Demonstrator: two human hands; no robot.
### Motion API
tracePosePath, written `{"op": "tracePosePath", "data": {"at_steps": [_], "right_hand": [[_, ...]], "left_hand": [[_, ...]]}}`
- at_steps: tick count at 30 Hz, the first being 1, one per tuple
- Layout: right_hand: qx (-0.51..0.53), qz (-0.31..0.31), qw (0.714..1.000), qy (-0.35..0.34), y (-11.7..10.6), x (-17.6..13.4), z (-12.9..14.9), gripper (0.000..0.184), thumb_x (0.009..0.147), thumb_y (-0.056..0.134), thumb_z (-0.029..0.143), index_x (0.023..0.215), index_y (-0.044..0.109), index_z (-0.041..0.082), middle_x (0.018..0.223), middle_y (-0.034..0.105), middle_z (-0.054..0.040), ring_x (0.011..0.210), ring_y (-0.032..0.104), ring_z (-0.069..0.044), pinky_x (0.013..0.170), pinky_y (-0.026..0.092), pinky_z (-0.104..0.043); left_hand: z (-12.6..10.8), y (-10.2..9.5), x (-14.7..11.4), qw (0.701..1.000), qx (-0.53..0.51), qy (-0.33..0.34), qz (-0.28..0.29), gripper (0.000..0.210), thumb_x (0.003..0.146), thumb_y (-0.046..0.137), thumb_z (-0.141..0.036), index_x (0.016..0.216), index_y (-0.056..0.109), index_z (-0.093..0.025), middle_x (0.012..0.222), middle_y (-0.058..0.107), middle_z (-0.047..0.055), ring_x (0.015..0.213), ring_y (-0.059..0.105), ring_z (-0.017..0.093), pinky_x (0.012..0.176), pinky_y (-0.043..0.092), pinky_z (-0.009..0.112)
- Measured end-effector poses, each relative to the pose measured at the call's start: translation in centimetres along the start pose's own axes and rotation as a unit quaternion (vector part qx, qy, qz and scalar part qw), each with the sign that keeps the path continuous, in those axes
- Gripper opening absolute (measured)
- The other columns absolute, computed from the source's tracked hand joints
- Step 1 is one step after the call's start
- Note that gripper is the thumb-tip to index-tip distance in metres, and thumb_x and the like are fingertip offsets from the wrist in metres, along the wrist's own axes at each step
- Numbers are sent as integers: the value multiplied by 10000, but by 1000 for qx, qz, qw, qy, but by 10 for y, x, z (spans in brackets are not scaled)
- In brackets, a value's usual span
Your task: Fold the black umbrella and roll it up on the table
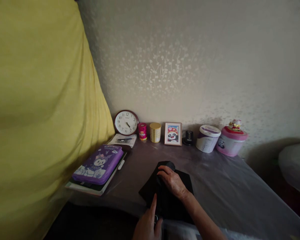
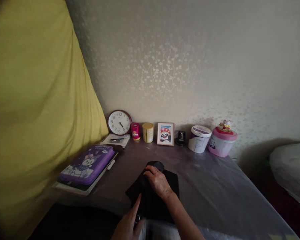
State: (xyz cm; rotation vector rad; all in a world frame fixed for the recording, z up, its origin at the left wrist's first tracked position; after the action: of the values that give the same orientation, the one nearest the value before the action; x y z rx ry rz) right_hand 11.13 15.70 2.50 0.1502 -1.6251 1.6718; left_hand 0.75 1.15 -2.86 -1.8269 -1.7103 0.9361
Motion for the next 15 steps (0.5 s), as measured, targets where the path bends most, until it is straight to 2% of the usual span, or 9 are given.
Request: {"op": "tracePosePath", "data": {"at_steps": [3,8,15], "right_hand": [[-6,4,1000,-6,2,4,2,188,907,447,172,986,612,214,1132,584,-54,1028,584,-166,876,521,-288],[1,10,1000,6,2,5,3,183,913,441,183,973,611,217,1133,581,-52,1013,592,-162,871,523,-284],[-15,2,1000,4,9,4,8,139,899,474,195,928,609,205,1118,588,-63,986,600,-182,875,521,-328]], "left_hand": [[0,0,0,1000,-8,2,-1,726,815,401,-214,1460,93,-88,1241,579,150,1058,585,205,951,391,265],[2,1,-1,1000,-13,-2,-19,727,803,414,-210,1466,118,-162,1232,598,91,1074,577,180,952,382,236],[5,5,1,1000,-5,15,-14,695,825,368,-252,1461,126,-107,1292,541,144,1080,574,206,949,395,278]]}}
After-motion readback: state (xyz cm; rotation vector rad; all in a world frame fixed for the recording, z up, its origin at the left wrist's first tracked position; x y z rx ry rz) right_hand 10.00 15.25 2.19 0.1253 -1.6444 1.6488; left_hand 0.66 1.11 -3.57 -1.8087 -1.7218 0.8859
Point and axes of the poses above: each hand's wrist, its own x-axis towards the middle knuckle, its own y-axis out of the palm, z = x × y, the point moved 3 cm from there along x, towards the middle knuckle
